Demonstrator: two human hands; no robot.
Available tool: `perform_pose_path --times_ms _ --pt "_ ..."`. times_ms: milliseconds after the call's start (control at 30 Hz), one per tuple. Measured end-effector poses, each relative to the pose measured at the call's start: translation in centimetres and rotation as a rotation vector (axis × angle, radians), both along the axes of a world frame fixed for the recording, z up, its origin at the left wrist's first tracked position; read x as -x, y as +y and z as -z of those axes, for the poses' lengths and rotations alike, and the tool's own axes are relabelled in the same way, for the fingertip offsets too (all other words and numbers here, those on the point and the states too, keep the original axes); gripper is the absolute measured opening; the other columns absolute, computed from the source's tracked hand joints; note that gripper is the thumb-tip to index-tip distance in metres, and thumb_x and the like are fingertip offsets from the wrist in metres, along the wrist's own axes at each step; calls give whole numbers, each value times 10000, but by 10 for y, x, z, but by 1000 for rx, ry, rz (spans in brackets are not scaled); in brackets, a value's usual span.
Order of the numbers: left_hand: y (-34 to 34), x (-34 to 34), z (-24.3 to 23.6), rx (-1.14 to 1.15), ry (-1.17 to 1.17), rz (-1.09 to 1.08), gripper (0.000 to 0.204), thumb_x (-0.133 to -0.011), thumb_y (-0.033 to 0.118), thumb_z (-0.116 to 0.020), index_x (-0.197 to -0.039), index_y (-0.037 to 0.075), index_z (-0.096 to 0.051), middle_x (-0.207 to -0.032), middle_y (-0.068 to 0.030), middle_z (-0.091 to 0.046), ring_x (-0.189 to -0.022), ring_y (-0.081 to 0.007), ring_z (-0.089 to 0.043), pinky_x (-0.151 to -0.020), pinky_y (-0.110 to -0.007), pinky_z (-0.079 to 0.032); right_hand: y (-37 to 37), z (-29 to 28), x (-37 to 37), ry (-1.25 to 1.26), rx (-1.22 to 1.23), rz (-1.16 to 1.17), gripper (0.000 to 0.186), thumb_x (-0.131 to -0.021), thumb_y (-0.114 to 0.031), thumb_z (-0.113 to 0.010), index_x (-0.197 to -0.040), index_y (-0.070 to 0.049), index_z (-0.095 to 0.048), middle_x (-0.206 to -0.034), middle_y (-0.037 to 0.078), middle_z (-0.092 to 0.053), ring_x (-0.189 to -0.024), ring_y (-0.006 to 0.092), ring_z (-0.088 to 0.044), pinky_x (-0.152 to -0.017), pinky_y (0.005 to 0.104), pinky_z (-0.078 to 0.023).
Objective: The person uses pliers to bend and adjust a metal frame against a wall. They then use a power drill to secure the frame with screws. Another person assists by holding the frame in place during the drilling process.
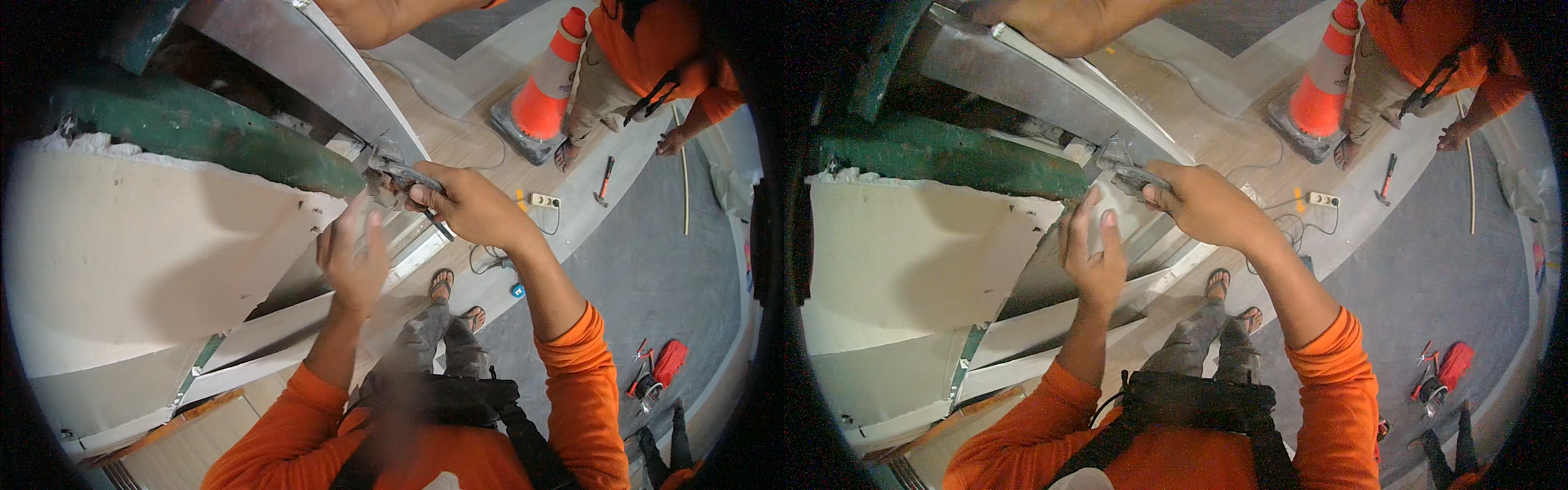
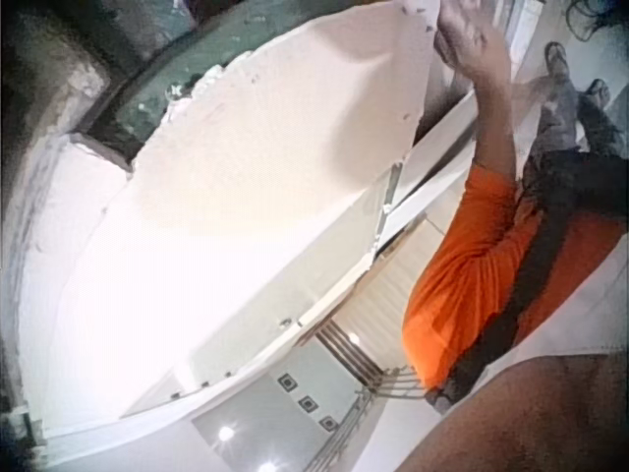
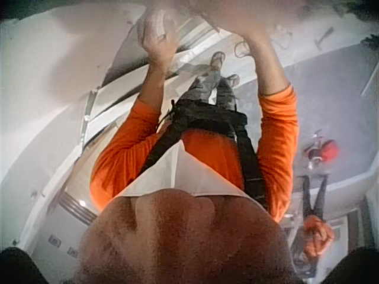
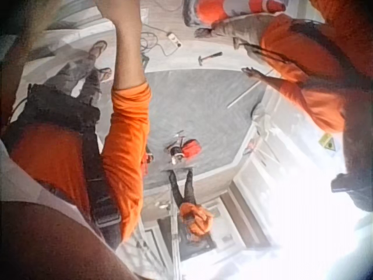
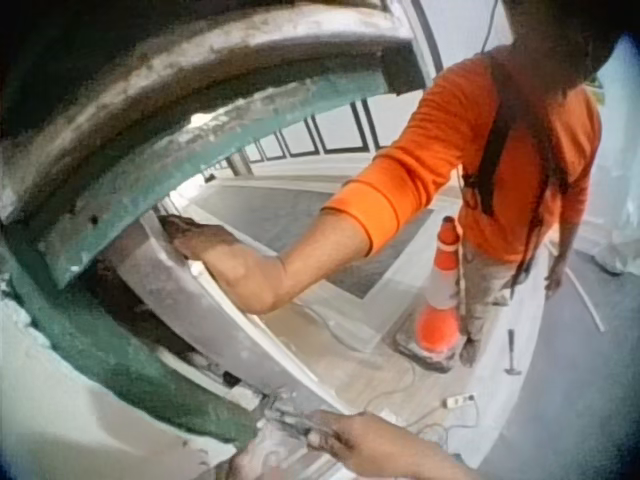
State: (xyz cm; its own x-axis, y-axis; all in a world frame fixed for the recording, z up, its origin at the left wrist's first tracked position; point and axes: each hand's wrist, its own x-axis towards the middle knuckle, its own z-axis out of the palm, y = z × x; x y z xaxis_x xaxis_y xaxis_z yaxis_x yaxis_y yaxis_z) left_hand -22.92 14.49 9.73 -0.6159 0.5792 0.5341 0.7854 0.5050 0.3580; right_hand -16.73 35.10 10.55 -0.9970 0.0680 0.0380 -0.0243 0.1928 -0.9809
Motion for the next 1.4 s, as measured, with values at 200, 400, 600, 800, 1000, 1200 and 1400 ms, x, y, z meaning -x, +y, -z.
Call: perform_pose_path --times_ms 200,400,600,800,1000,1200,1400 --pt "-57 12 0 181 332 -108 375 -835 180 -743 -1143 -4 -632 -1056 -202 -686 -955 -377 -655 -854 -477 -482 -7 23 -7 8 103 14 315 -1027 -287 -544 -1182 -17 -594 -852 67 -692 -713 133 -579 -669 302 -480" --pt "-52 3 -11 231 256 -252 404 -811 162 -758 -1137 -50 -650 -1070 -225 -684 -936 -411 -659 -882 -483 -473 -21 -13 -15 -29 -265 329 223 -983 -256 -574 -1064 -48 -568 -792 196 -653 -781 418 -654 -646 497 -485" --pt "-63 15 6 236 319 -327 327 -836 252 -747 -1015 -11 -670 -914 -207 -691 -801 -400 -656 -737 -489 -469 -44 -22 -12 279 -387 463 180 -947 -176 -619 -1076 -60 -573 -747 154 -654 -657 374 -643 -571 425 -487" --pt "-66 25 10 169 361 -306 243 -889 198 -680 -964 -33 -672 -851 -219 -687 -746 -403 -660 -692 -485 -476 -55 -5 3 212 -506 439 183 -906 -153 -631 -1049 -59 -564 -751 162 -662 -708 377 -665 -591 442 -522" --pt "-64 25 12 145 260 -293 229 -895 173 -649 -954 -48 -662 -843 -211 -689 -746 -407 -660 -696 -483 -478 -50 -7 8 110 -560 341 185 -927 -163 -619 -1066 -44 -601 -771 195 -663 -686 389 -659 -588 436 -514" --pt "-61 28 11 87 334 -244 255 -886 165 -609 -1003 -60 -637 -905 -255 -673 -812 -453 -644 -734 -508 -466 -46 -17 6 -99 120 32 227 -1008 -205 -522 -1027 4 -608 -733 189 -656 -666 394 -653 -646 478 -513" --pt "-68 27 12 189 310 -271 288 -875 125 -599 -1061 -93 -628 -1005 -291 -657 -889 -479 -637 -800 -525 -477 -47 8 24 -35 275 -33 344 -1044 -325 -503 -1025 -2 -622 -816 25 -651 -718 116 -614 -658 273 -556"
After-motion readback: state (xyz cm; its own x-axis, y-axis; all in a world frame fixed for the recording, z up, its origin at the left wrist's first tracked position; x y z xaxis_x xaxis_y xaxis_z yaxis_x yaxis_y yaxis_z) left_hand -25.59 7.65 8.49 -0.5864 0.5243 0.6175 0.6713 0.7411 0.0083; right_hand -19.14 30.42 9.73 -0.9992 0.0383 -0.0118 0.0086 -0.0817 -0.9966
